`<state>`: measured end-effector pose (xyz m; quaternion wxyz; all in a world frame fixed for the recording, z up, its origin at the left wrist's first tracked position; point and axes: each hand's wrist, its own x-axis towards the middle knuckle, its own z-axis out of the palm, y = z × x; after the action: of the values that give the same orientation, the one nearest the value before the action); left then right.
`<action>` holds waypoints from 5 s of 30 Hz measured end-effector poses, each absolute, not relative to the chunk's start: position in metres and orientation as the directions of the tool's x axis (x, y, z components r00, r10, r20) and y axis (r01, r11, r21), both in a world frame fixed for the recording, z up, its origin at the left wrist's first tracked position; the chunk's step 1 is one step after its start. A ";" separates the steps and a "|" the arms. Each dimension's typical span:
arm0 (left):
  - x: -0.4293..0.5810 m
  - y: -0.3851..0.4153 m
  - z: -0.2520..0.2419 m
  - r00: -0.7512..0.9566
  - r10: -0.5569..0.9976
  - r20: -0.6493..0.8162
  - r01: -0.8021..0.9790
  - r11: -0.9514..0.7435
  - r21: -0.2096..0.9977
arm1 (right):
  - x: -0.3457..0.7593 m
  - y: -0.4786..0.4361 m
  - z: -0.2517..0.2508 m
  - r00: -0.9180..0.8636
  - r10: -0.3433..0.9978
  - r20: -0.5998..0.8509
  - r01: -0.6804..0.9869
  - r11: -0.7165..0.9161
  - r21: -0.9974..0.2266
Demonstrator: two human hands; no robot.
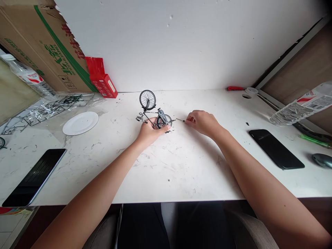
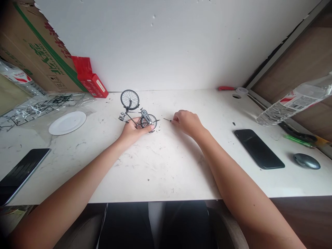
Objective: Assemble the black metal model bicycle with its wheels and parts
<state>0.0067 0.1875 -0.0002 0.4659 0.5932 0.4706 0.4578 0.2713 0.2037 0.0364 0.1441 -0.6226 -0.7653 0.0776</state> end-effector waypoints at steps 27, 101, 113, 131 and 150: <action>0.000 0.190 0.006 -0.052 0.949 0.312 0.425 -0.262 0.866 | 0.208 0.179 0.007 -0.059 0.977 0.206 0.282 0.215 -0.935; 0.003 0.182 0.008 0.027 0.946 0.324 0.497 -0.294 0.816 | 0.216 0.174 0.032 -0.310 0.883 0.351 0.713 0.461 -0.529; 0.004 0.182 0.009 0.005 0.927 0.376 0.483 -0.331 0.810 | 0.205 0.162 0.028 -0.412 0.872 0.266 0.708 0.490 -0.509; 0.008 0.175 0.011 0.037 0.897 0.440 0.625 -0.364 0.690 | 0.203 0.167 0.019 -0.251 0.944 0.213 0.636 0.327 -0.699; 0.006 0.175 0.021 0.032 0.927 0.374 0.497 -0.340 0.798 | 0.206 0.162 0.029 -0.269 0.914 0.302 0.605 0.405 -0.686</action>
<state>0.0063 0.1750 0.0206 0.2349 0.6790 0.5244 0.4569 0.2057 0.1622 0.0290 0.3441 -0.4970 -0.7642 0.2249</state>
